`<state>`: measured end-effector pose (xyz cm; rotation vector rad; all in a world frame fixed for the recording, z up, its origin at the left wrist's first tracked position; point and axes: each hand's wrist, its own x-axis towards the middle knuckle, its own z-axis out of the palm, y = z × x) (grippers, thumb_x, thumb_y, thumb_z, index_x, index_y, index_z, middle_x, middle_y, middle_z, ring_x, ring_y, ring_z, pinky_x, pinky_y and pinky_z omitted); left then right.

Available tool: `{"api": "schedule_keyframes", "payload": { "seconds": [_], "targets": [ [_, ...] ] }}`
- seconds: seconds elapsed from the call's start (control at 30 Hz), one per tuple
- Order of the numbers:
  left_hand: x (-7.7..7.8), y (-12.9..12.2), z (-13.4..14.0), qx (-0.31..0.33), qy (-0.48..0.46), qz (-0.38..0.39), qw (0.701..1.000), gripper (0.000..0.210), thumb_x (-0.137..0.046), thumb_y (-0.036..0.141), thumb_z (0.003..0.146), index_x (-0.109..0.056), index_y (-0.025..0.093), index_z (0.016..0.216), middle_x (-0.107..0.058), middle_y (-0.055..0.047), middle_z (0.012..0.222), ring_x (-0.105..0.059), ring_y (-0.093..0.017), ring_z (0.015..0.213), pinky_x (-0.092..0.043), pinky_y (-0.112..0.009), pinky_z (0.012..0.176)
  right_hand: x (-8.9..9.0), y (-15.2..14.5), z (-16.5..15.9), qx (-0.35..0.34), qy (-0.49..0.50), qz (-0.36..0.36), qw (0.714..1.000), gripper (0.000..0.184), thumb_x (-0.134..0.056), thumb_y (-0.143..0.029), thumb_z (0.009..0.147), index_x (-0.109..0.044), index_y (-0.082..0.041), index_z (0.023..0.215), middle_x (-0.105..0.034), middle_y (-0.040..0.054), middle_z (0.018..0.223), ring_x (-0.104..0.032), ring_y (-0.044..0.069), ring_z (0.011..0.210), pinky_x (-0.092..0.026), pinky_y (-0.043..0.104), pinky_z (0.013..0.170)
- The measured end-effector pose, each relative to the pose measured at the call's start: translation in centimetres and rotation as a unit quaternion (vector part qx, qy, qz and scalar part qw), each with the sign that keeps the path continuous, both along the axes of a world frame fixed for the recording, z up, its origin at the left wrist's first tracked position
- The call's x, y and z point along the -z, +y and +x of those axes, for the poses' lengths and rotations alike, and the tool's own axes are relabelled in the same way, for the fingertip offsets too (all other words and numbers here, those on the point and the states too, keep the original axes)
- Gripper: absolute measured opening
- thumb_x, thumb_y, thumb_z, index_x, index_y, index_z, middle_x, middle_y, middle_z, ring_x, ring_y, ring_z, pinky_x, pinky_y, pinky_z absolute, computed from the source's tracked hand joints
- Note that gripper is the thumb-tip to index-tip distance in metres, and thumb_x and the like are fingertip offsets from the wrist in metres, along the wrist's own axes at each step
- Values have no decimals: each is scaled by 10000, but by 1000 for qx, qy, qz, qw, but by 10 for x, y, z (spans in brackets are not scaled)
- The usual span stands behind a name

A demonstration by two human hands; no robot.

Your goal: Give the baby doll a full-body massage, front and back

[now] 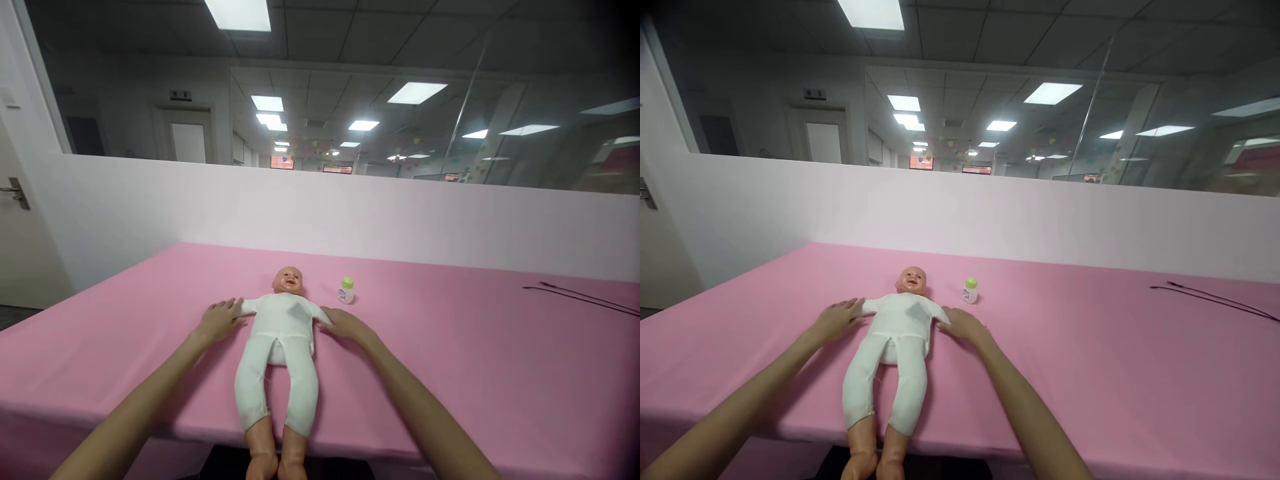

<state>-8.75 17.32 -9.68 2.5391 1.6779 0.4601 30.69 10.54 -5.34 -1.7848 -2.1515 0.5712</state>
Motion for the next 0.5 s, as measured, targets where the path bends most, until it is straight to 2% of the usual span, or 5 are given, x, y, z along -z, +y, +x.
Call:
{"api": "schedule_keyframes", "payload": {
  "seconds": [0.07, 0.17, 0.3, 0.37, 0.5],
  "targets": [
    [-4, -3, -30, -9, -19, -34, 999, 480, -565, 426, 885, -611, 237, 1323, -672, -177, 1354, -640, -395, 1188, -468, -460, 924, -11, -6, 20, 28, -36, -59, 997, 310, -759, -380, 758, -721, -240, 1032, -750, 70, 1088, -685, 304, 989, -491, 371, 839],
    [-5, -4, -64, -13, -53, -65, 996, 180, -589, 379, 825, -669, 250, 921, -750, -112, 987, -688, -328, 897, -461, -374, 750, -22, -12, 50, 85, -59, -85, 991, 277, -813, -275, 598, -686, -199, 832, -724, 82, 920, -668, 296, 828, -468, 358, 706],
    [-4, -4, -74, -13, -183, -57, 981, 179, -688, 405, 747, -657, 242, 813, -731, -80, 885, -682, -301, 853, -482, -359, 737, -24, -18, 73, 109, -35, -74, 991, 325, -744, -125, 530, -663, -206, 834, -703, 50, 920, -631, 234, 774, -437, 314, 642],
    [-6, -3, -67, -20, -301, -53, 952, 309, -756, 426, 690, -685, 227, 916, -738, -96, 967, -693, -302, 895, -512, -365, 754, -23, -20, 75, 105, -12, -65, 992, 291, -734, -108, 529, -634, -207, 784, -690, 27, 868, -613, 205, 741, -420, 291, 609],
    [-8, -1, -43, -77, -536, -35, 840, 623, -839, 465, 648, -629, 169, 1155, -712, -136, 1072, -707, -286, 936, -565, -380, 774, -18, -25, 69, 94, 93, -40, 990, 340, -820, -228, 604, -597, -213, 859, -676, 10, 814, -623, 181, 689, -457, 275, 568]
  ]
}}
